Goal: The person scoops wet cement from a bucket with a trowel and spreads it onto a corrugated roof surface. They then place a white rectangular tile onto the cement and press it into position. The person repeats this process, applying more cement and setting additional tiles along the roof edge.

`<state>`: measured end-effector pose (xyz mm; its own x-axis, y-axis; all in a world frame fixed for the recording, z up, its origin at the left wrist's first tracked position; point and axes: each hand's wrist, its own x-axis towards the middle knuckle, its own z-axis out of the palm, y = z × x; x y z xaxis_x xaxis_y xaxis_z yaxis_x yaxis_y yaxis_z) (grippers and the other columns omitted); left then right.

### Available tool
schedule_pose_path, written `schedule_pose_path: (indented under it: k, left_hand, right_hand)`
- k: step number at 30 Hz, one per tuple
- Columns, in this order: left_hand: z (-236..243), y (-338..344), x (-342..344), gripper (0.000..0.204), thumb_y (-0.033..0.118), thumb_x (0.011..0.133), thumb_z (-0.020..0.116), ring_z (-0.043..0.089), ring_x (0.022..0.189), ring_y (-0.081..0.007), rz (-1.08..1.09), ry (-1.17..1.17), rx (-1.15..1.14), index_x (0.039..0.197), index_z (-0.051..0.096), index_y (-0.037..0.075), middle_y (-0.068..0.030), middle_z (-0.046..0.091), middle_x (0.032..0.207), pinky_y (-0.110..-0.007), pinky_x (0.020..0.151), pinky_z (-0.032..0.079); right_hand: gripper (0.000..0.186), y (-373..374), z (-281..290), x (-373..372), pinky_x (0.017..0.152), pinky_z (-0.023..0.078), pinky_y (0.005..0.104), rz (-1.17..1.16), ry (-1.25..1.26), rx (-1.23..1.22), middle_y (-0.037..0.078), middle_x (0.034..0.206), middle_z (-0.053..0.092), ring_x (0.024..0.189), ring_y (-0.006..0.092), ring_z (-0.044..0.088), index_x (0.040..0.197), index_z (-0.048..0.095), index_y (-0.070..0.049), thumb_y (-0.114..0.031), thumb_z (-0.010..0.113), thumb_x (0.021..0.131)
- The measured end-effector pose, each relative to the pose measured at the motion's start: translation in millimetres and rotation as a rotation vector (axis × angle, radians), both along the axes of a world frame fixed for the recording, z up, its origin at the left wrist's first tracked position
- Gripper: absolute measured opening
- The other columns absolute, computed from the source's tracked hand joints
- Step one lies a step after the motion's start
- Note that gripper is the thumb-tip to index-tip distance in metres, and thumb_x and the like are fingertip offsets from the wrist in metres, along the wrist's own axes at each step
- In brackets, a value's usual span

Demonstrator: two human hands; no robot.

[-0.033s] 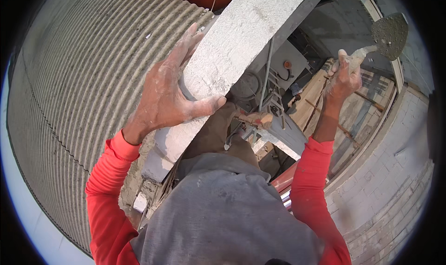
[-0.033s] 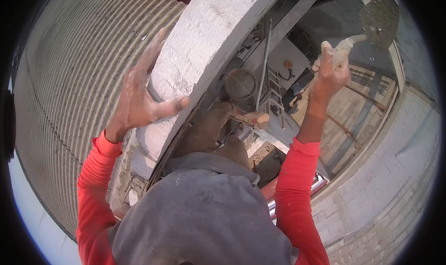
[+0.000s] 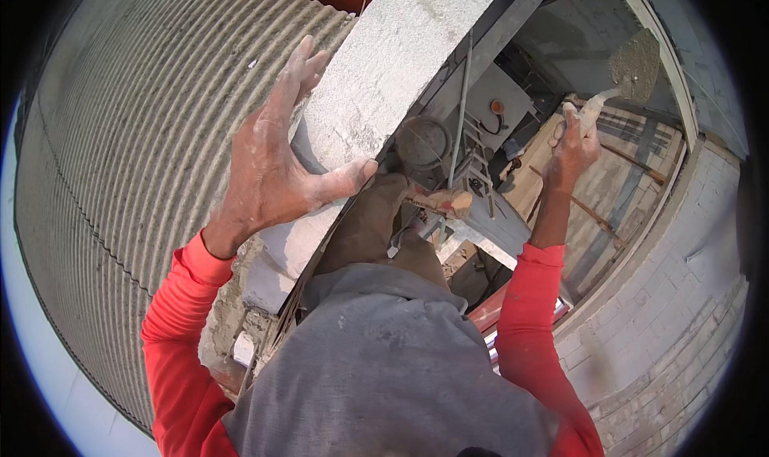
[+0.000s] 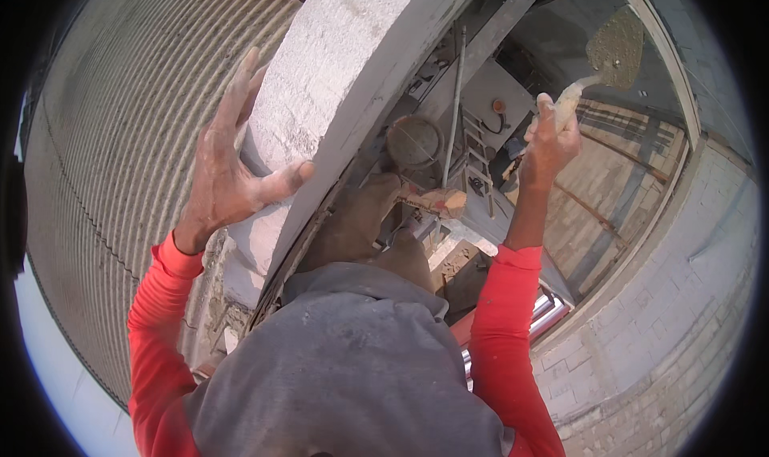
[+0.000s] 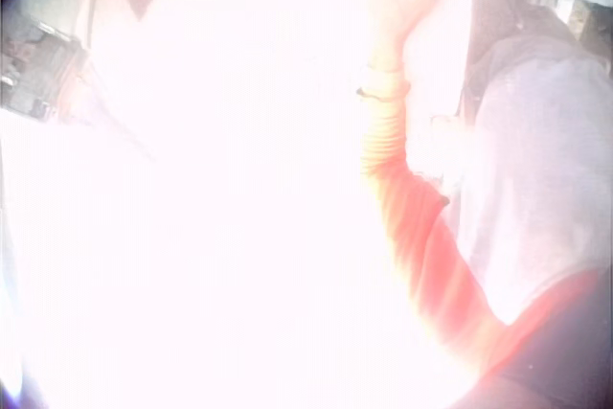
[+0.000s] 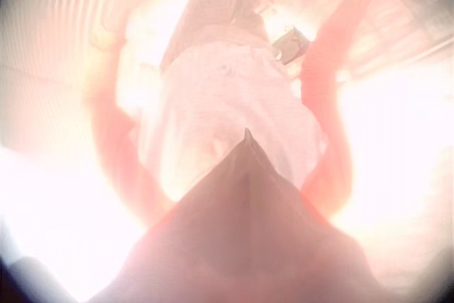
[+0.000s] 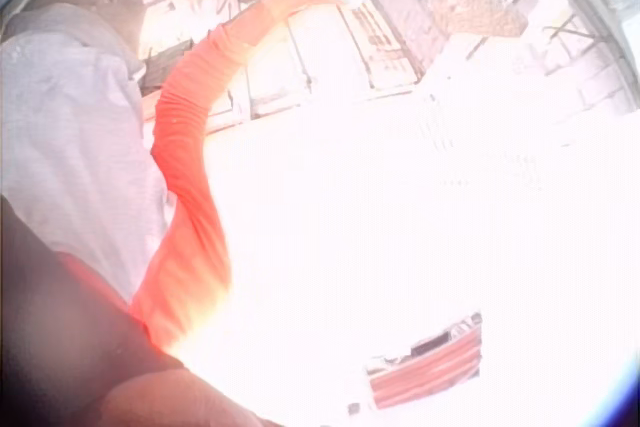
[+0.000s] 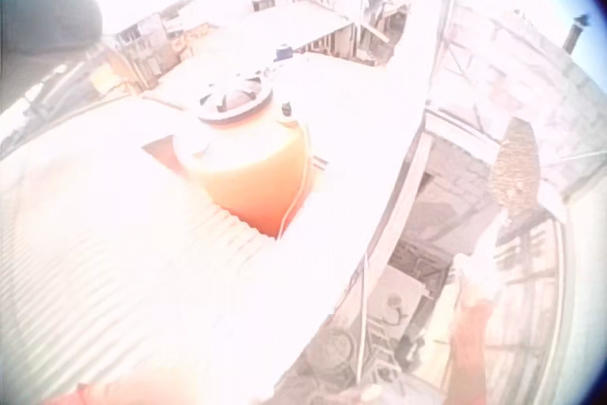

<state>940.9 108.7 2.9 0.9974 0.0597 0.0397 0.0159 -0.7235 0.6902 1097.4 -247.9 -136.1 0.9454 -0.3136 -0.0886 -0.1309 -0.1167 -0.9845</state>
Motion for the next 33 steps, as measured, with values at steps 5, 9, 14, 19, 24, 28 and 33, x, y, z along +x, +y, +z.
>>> schedule_pose_path:
  k: [5,9,14,19,24,28,33]
  left_hand:
    - [14,-47,-20,0.115,0.050,0.084,0.088,0.067,0.125,-0.0434,0.011,0.107,0.206,0.159,0.028,-0.012,-0.0378,0.057,0.140,-0.047,0.106,0.055]
    - [-14,-51,-23,0.106,0.057,0.085,0.083,0.071,0.108,-0.0396,0.198,0.134,0.422,0.152,0.038,-0.012,-0.0328,0.065,0.118,-0.048,0.093,0.059]
    - [-28,-41,-31,0.113,0.068,0.082,0.078,0.065,0.119,-0.0464,0.261,0.033,0.662,0.150,0.041,-0.015,-0.0342,0.064,0.120,-0.056,0.102,0.051]
    - [-27,-1,-28,0.055,0.045,0.100,0.065,0.060,0.131,-0.0385,-0.063,0.074,0.752,0.142,0.067,0.010,-0.0262,0.055,0.150,-0.045,0.112,0.048]
    - [-40,23,-21,0.036,0.033,0.105,0.061,0.064,0.127,-0.0370,-0.252,-0.108,0.767,0.136,0.074,0.019,-0.0215,0.061,0.141,-0.043,0.109,0.050]
    - [-32,67,-8,0.039,0.023,0.104,0.060,0.062,0.129,-0.0341,-0.383,-0.167,1.090,0.140,0.071,0.016,-0.0185,0.063,0.144,-0.041,0.112,0.048]
    - [-27,-50,-27,0.055,0.019,0.096,0.075,0.064,0.118,-0.0218,0.113,0.082,-0.135,0.142,0.056,-0.006,-0.0160,0.066,0.133,-0.037,0.099,0.053]
  right_hand:
    - [0.031,-182,-177,-256,0.040,0.036,0.0300,-0.239,0.838,-0.088,-0.003,0.056,0.046,0.043,0.0097,0.046,0.076,0.064,-0.008,-0.029,0.076,0.096]
    - [0.031,-257,-209,-464,0.036,0.033,0.0322,-0.293,1.242,-0.135,-0.002,0.055,0.047,0.038,0.0127,0.043,0.075,0.061,-0.009,-0.030,0.078,0.090]
    - [0.028,-275,-182,-597,0.035,0.032,0.0332,-0.376,1.491,-0.038,-0.001,0.054,0.048,0.038,0.0122,0.043,0.075,0.062,-0.010,-0.029,0.077,0.088]
    - [0.027,-270,-199,-636,0.036,0.034,0.0317,-0.260,1.404,0.026,-0.001,0.055,0.049,0.040,0.0115,0.046,0.074,0.064,-0.009,-0.028,0.076,0.088]
    - [0.021,-260,-234,-605,0.040,0.036,0.0322,-0.177,1.179,0.146,-0.003,0.058,0.050,0.044,0.0102,0.048,0.090,0.077,-0.002,-0.024,0.076,0.091]
    - [0.027,-258,-252,-568,0.041,0.032,0.0290,-0.015,1.095,0.155,-0.006,0.058,0.046,0.044,0.0070,0.042,0.106,0.076,-0.002,-0.027,0.072,0.098]
    - [0.029,-259,-245,-547,0.041,0.031,0.0281,0.129,1.133,0.101,-0.005,0.057,0.043,0.043,0.0075,0.039,0.112,0.077,-0.003,-0.028,0.068,0.101]
